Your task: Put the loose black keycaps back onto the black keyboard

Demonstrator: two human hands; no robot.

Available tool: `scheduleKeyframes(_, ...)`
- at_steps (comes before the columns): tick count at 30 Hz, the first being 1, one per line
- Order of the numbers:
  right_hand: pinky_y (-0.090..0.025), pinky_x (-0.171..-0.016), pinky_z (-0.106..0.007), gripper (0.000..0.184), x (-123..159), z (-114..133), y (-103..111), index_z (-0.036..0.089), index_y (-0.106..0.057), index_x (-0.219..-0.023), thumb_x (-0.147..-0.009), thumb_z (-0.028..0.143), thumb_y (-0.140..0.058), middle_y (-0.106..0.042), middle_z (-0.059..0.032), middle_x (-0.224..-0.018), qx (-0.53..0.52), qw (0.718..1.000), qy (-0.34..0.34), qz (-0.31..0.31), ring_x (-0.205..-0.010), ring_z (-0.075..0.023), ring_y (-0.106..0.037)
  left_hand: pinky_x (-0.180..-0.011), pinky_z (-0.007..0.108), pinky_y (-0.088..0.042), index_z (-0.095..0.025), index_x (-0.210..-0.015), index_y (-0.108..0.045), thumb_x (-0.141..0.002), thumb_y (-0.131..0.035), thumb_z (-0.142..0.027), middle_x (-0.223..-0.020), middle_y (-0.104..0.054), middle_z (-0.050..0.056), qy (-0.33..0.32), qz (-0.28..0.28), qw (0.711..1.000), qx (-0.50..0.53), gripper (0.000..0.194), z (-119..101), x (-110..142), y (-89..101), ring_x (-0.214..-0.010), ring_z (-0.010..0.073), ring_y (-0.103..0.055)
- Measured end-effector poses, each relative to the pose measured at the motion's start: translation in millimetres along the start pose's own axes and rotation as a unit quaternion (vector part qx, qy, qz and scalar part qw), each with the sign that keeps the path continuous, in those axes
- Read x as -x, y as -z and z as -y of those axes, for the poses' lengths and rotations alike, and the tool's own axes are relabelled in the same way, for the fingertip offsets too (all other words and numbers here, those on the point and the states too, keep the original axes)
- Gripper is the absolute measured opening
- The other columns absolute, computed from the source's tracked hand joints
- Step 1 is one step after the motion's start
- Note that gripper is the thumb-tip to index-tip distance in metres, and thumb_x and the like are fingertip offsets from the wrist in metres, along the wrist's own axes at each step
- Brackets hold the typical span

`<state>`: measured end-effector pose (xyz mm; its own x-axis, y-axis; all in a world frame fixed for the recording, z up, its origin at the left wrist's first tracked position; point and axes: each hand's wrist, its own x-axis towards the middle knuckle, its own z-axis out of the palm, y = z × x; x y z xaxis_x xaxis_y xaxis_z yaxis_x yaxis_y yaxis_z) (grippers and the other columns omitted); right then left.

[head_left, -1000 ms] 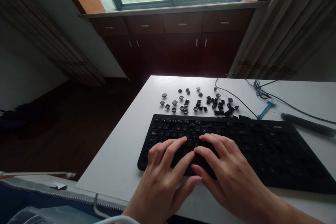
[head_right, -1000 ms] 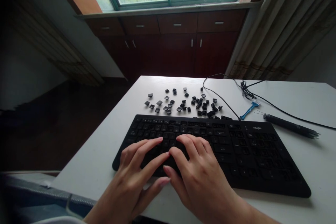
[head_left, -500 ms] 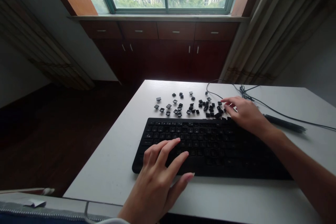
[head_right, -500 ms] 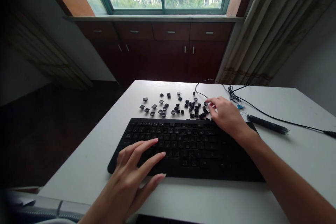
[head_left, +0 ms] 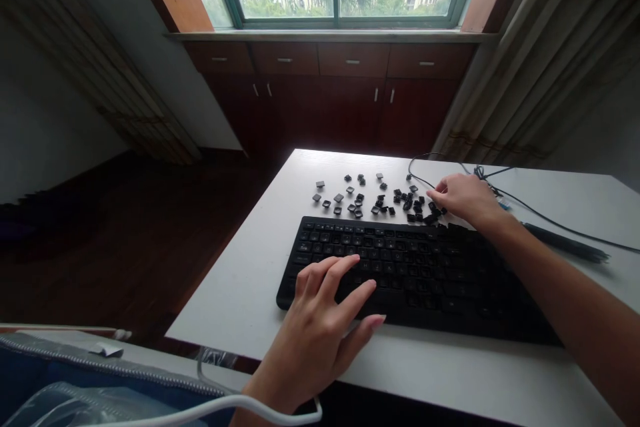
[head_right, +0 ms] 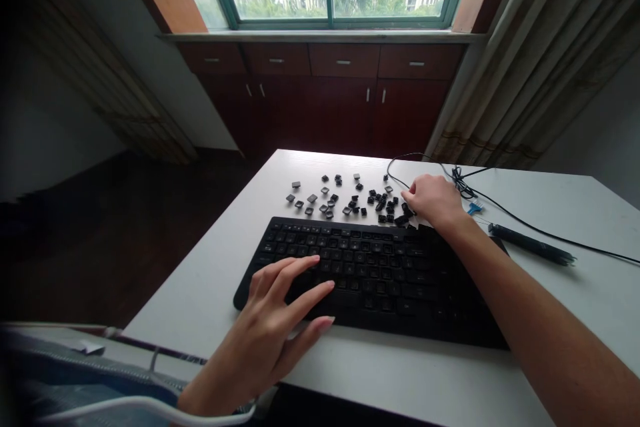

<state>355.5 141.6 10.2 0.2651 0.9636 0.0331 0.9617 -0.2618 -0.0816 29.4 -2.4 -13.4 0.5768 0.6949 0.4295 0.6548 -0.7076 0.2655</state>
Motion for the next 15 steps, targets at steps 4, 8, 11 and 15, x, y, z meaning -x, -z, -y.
scheduleKeyframes(4, -0.049, -0.069, -0.038, 0.031, 0, -3, 6, 0.019, -0.077, -0.079, -0.080, 0.047, -0.066, -0.075, -0.0122, -0.077, -0.028, 1.000, 0.007, -0.007, -0.080, -0.0307, -0.070, -0.107, 0.049, -0.041, -0.026, -0.127, -0.065, -0.095, -0.061, -0.035, -0.144, -0.049, 0.009, 0.003, 0.007, 1.000, 0.004, 0.033, 0, 0, 0.6, -0.131, 0.0304, -0.043)
scheduleKeyframes(8, -0.054, -0.074, -0.033, 0.030, 29, 0, 20, 0.020, -0.074, -0.098, -0.087, 0.044, -0.062, -0.077, -0.0076, -0.094, -0.098, 0.993, 0.055, -0.046, -0.083, -0.0233, -0.071, -0.107, 0.050, -0.041, -0.026, -0.127, -0.064, -0.095, -0.060, -0.037, -0.145, -0.049, 0.010, 0.003, 0.011, 1.000, 0.006, 0.035, 0, 0, 1.1, -0.131, 0.0310, -0.044)
scheduleKeyframes(11, -0.059, -0.075, -0.029, 0.029, 71, 13, 23, 0.024, -0.071, -0.105, -0.085, 0.045, -0.068, -0.077, -0.0029, -0.092, -0.222, 0.967, 0.107, -0.064, -0.079, -0.0189, -0.073, -0.108, 0.050, -0.041, -0.025, -0.127, -0.064, -0.095, -0.060, -0.037, -0.145, -0.049, 0.010, 0.003, 0.012, 1.000, 0.007, 0.035, 0, 0, 2.2, -0.131, 0.0310, -0.044)
scheduleKeyframes(15, -0.062, -0.080, -0.031, 0.022, 125, 37, 9, 0.025, -0.072, -0.101, -0.084, 0.040, -0.072, -0.075, -0.0033, -0.101, -0.407, 0.892, 0.196, 0.014, -0.086, -0.0195, -0.073, -0.108, 0.048, -0.041, -0.023, -0.125, -0.064, -0.094, -0.062, -0.035, -0.144, -0.050, 0.011, 0.020, 0.000, 1.000, 0.017, 0.033, 0, 0, 4.3, -0.130, 0.0298, -0.045)
